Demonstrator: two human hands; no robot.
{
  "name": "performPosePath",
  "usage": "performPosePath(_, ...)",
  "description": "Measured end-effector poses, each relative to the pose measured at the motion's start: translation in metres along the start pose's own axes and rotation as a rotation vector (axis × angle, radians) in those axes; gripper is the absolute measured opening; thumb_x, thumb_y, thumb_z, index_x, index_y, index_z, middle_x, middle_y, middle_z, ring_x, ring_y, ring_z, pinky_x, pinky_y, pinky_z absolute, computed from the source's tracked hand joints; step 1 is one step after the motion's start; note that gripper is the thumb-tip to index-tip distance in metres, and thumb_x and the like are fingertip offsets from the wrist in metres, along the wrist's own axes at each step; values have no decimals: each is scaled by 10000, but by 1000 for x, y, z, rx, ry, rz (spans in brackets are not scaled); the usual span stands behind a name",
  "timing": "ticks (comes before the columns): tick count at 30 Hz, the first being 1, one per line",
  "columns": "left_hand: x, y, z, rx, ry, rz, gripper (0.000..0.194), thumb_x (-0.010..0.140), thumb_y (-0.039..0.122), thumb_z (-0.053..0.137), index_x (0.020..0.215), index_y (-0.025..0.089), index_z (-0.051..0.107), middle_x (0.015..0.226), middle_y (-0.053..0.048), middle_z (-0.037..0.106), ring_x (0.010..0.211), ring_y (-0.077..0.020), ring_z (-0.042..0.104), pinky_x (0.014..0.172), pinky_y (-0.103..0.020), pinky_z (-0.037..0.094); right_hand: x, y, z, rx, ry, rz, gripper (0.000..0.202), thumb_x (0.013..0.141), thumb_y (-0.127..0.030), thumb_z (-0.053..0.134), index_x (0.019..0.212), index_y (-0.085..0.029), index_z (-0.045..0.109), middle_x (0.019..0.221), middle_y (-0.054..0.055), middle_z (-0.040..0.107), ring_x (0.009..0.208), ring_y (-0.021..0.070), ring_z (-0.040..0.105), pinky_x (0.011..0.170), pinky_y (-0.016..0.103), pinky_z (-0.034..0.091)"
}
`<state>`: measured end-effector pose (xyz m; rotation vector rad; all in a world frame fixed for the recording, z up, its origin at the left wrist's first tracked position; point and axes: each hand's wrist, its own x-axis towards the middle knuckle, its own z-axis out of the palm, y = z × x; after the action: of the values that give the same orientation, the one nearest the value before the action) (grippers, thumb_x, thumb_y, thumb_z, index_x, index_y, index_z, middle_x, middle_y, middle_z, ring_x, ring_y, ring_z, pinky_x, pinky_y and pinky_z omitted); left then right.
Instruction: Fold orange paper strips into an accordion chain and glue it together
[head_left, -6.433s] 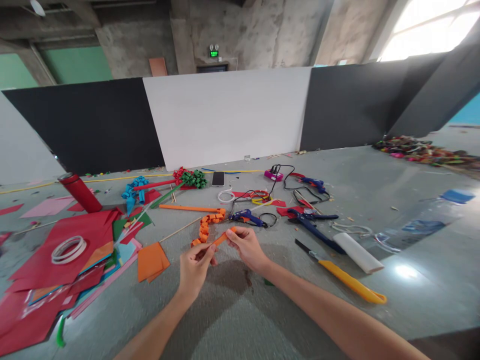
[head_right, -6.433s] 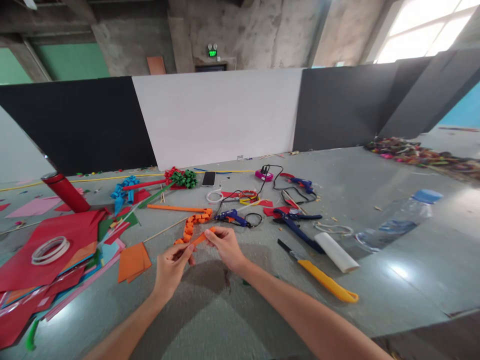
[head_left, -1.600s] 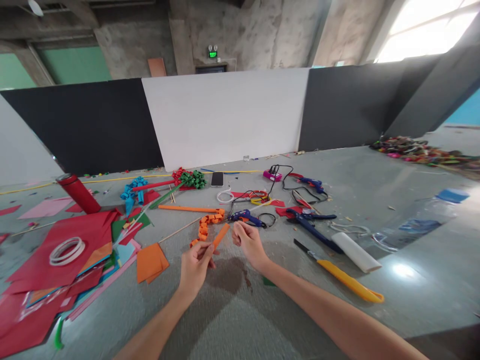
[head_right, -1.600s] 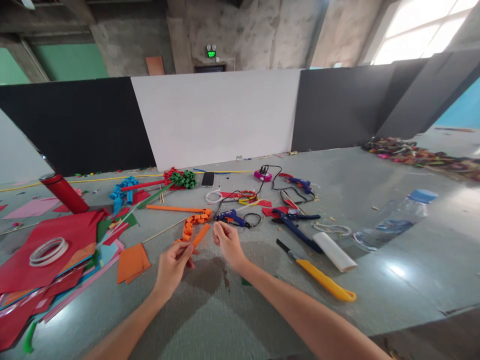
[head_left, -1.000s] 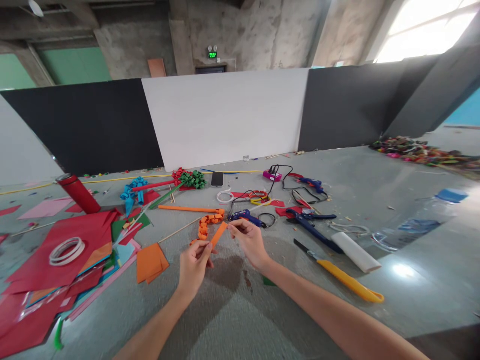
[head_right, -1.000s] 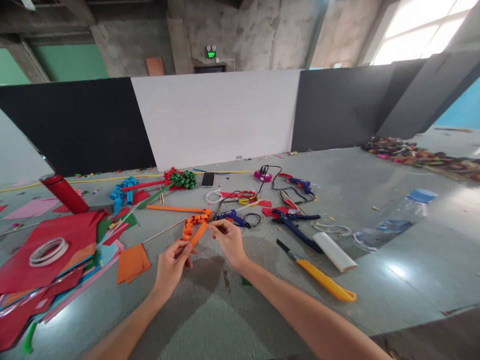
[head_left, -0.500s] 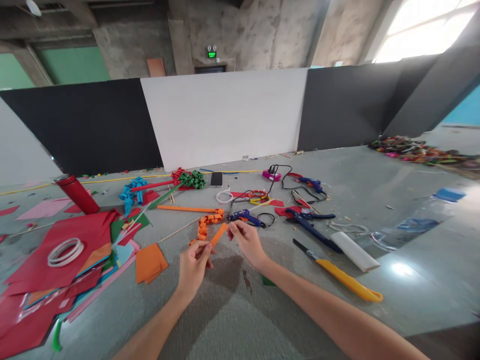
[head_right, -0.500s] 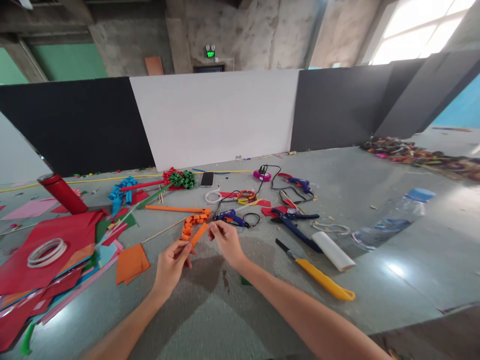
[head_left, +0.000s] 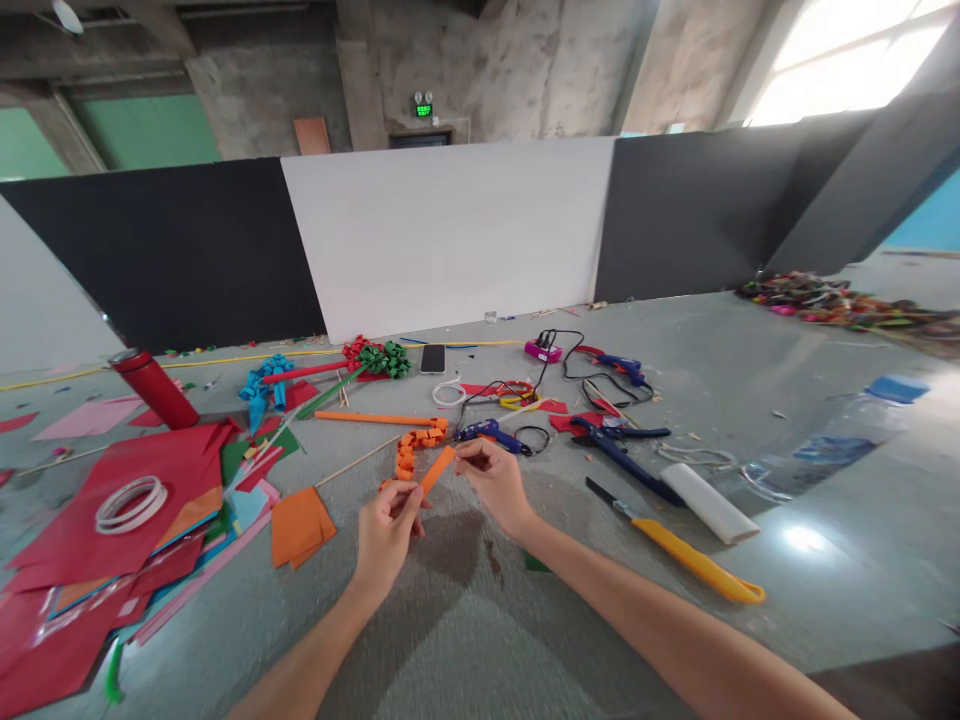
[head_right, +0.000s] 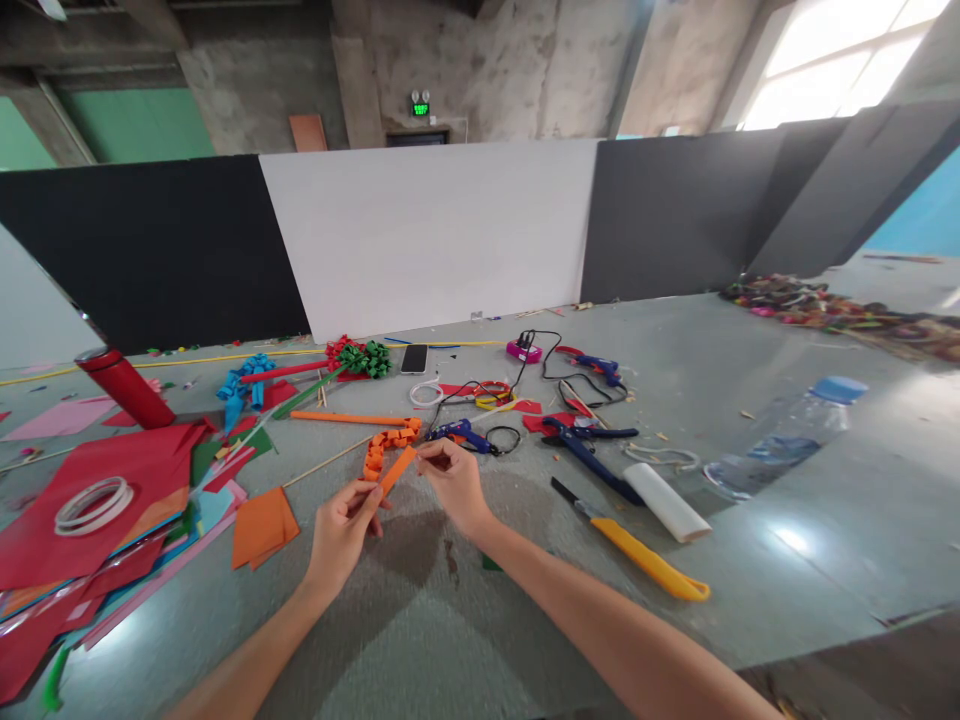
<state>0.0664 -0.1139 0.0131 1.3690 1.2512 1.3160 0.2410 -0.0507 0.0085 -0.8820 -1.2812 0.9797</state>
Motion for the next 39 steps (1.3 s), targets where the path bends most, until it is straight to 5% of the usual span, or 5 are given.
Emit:
performPosePath(10,1,-4,-1,-11,5,-18,321,870,475,610,877,157,645,764,-48,710,481,-101,564,484,-207,449,0,-7,1,35,49,21,318,678,-379,808,608,-200,555,720,13,632,597,143,564,564,273,454)
performPosePath(17,1,-2,-2,-18,53,-21,358,861,509,610,895,154,646,775,-50,711,472,-103,558,474,-208,436,0,-10,2,13,42,59,256,703,-405,781,657,-195,641,778,57,715,690,181,629,618,286,489)
performPosePath(25,4,-5,-4,-51,97,-38,393,840,539,629,914,153,649,762,-43,705,458,-100,548,465,-208,434,-1,-8,-1,-46,53,51,207,769,-396,719,843,-211,775,911,75,760,661,187,627,629,314,519)
performPosePath(34,4,-5,-3,-37,100,-39,386,849,530,624,912,149,640,765,-45,703,445,-89,542,451,-197,425,-5,-12,1,-52,-71,-33,272,908,-413,573,1014,-208,717,930,61,717,711,171,621,684,289,501)
performPosePath(39,3,-6,-3,-41,75,-28,386,860,527,612,911,145,642,763,-52,701,449,-95,539,456,-200,423,-6,-7,-1,-105,-129,7,324,882,-483,625,745,-191,655,706,35,673,614,155,583,600,261,460)
